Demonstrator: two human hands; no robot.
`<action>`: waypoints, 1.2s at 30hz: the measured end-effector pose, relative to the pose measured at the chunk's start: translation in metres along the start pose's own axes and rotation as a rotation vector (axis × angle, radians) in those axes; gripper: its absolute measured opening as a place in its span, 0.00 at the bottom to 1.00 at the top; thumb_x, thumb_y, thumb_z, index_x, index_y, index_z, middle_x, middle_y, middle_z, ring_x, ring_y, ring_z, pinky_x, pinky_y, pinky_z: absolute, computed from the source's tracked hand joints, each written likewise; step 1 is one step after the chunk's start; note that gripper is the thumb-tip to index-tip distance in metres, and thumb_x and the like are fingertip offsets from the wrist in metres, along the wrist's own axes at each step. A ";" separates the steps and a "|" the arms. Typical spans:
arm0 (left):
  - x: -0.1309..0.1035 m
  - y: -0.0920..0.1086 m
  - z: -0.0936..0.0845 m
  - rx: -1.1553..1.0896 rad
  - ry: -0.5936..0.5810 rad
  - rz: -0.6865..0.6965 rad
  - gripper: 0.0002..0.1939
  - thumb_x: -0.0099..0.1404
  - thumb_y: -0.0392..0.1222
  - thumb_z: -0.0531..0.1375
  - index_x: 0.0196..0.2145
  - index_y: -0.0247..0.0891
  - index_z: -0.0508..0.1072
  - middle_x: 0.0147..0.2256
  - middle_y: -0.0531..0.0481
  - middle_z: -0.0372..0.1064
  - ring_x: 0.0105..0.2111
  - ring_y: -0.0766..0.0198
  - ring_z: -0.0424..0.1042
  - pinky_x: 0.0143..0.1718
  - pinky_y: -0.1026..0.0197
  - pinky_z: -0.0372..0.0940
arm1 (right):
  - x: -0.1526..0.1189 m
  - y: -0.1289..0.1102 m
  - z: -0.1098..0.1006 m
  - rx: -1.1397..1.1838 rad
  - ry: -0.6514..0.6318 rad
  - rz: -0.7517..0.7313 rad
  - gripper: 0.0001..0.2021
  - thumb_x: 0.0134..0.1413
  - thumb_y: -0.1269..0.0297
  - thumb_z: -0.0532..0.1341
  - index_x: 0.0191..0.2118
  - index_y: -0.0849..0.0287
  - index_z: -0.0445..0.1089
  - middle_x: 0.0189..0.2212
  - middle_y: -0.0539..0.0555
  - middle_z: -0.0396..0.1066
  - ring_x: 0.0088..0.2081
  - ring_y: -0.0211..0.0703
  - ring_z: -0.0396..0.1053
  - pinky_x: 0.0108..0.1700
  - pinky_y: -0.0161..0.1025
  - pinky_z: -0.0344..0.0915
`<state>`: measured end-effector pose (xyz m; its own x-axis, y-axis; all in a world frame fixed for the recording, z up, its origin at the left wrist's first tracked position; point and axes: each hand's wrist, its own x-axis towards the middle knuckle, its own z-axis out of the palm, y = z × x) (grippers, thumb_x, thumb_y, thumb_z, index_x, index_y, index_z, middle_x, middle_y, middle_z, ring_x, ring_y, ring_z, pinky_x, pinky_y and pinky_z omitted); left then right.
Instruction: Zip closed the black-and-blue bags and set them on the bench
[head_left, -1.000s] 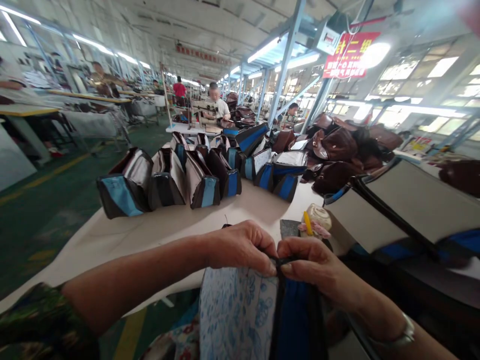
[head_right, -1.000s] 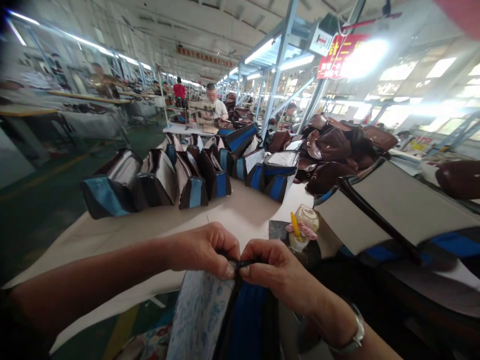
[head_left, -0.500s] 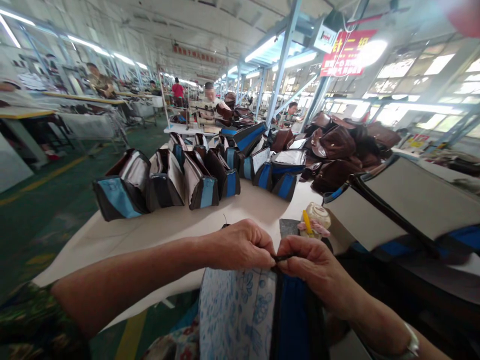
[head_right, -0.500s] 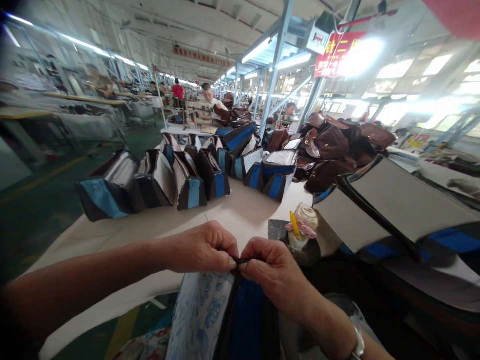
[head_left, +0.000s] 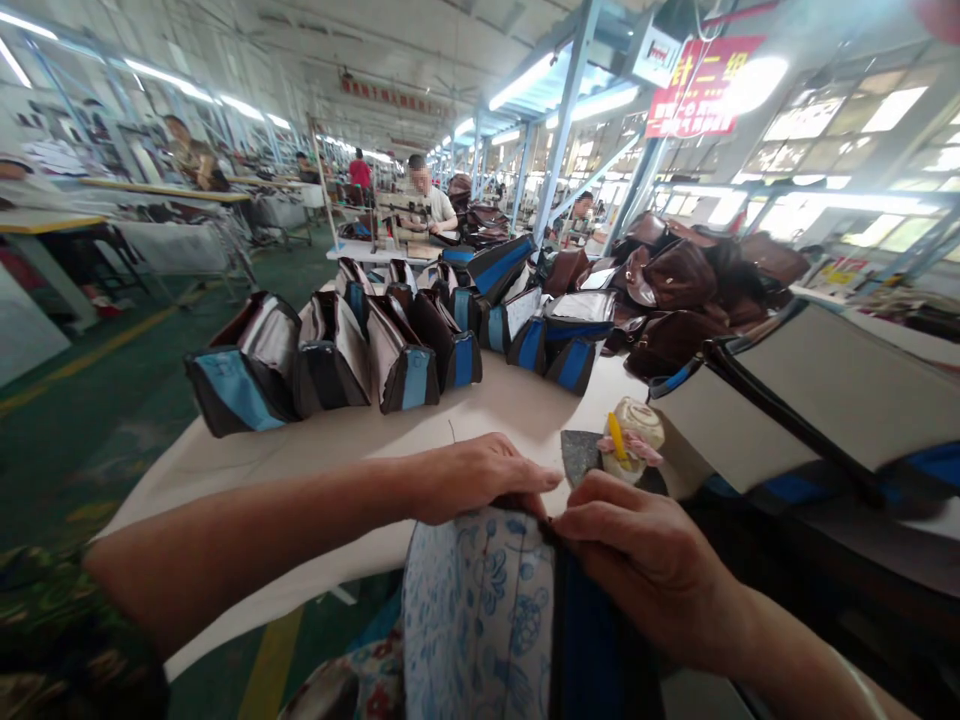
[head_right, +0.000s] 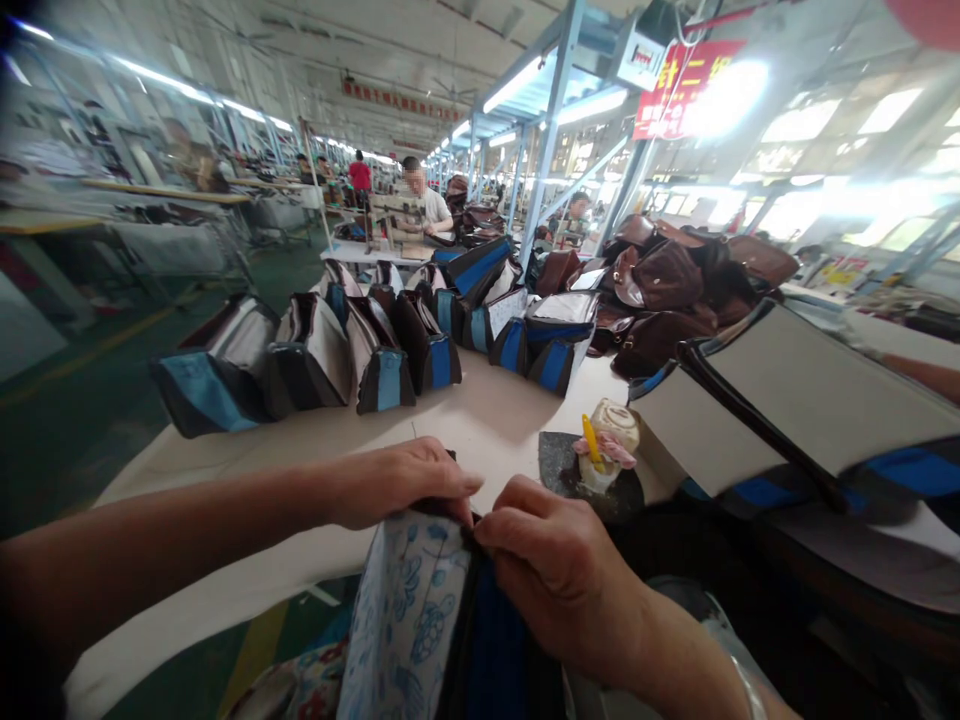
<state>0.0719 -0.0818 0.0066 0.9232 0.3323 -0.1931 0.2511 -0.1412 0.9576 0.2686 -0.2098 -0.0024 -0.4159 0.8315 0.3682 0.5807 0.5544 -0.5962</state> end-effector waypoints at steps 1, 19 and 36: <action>0.001 -0.001 0.000 -0.030 -0.026 -0.043 0.25 0.67 0.58 0.60 0.24 0.33 0.76 0.21 0.54 0.63 0.22 0.68 0.56 0.22 0.64 0.51 | -0.001 0.000 -0.002 -0.048 -0.032 -0.040 0.13 0.64 0.77 0.54 0.44 0.59 0.74 0.34 0.55 0.69 0.33 0.40 0.68 0.36 0.37 0.64; -0.017 0.022 0.014 0.459 -0.025 0.321 0.07 0.62 0.34 0.58 0.27 0.35 0.73 0.24 0.56 0.63 0.25 0.68 0.63 0.28 0.66 0.58 | 0.009 -0.013 -0.034 0.274 -0.204 0.353 0.05 0.61 0.64 0.65 0.38 0.57 0.78 0.31 0.49 0.70 0.32 0.38 0.65 0.32 0.35 0.60; -0.034 0.003 -0.055 0.232 0.014 0.321 0.12 0.64 0.42 0.58 0.25 0.35 0.67 0.32 0.49 0.68 0.32 0.64 0.65 0.36 0.62 0.60 | 0.044 -0.001 -0.012 0.354 -0.093 0.291 0.15 0.66 0.51 0.59 0.39 0.59 0.73 0.33 0.51 0.66 0.36 0.41 0.62 0.37 0.38 0.59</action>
<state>0.0255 -0.0421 0.0274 0.9617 0.2497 0.1131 0.0108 -0.4468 0.8946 0.2581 -0.1734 0.0234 -0.3413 0.9352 0.0942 0.4149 0.2398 -0.8777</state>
